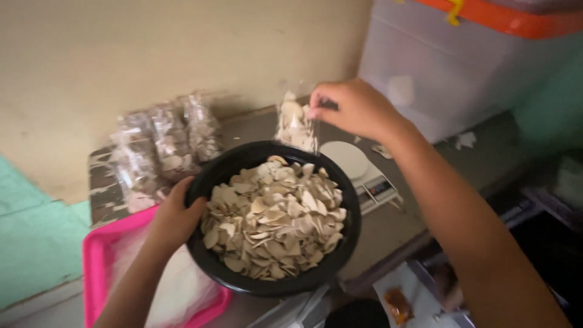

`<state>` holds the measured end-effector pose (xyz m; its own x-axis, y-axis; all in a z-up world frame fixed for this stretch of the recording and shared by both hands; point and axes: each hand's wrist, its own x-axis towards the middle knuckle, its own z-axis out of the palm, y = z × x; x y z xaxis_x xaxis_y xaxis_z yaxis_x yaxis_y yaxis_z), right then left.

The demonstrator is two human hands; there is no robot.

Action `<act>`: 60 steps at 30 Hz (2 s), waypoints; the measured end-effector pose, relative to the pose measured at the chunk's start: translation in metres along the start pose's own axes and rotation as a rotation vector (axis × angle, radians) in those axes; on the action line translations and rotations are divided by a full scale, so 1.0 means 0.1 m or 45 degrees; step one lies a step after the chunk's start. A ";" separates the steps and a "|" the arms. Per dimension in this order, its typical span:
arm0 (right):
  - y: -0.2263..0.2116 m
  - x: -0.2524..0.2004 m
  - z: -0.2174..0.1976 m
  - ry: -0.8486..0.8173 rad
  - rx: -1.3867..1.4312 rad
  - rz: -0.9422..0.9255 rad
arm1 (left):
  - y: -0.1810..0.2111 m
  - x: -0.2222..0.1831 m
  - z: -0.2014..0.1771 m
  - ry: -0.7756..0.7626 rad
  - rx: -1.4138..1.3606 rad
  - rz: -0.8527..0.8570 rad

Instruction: The person transfers crackers from a large bowl into small plastic bags using a spoon, weighs each bag on a scale, and places them in a group.

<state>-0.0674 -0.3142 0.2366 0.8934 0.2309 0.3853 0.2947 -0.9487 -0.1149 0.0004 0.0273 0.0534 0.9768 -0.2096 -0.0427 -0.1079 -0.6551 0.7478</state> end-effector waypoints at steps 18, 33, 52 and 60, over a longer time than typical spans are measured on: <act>1.31 -0.54 0.98 -0.012 0.132 0.789 | -0.06 -0.47 0.04 0.091 -0.022 -0.060; 1.64 -0.78 1.29 -0.371 -0.015 0.874 | 0.27 -0.65 0.00 0.026 0.026 -0.162; 1.61 -1.08 1.46 -0.189 0.191 0.931 | 0.49 -1.00 0.12 0.212 -0.396 -0.294; 1.76 -1.06 1.53 -0.089 0.219 0.965 | 0.37 -1.00 0.19 0.300 -0.838 -0.200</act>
<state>-0.0583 -0.4729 0.0350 0.8895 -0.4487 0.0867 -0.3618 -0.8073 -0.4662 -0.1050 0.0104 0.0725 0.9936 0.0625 -0.0938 0.0984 -0.0751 0.9923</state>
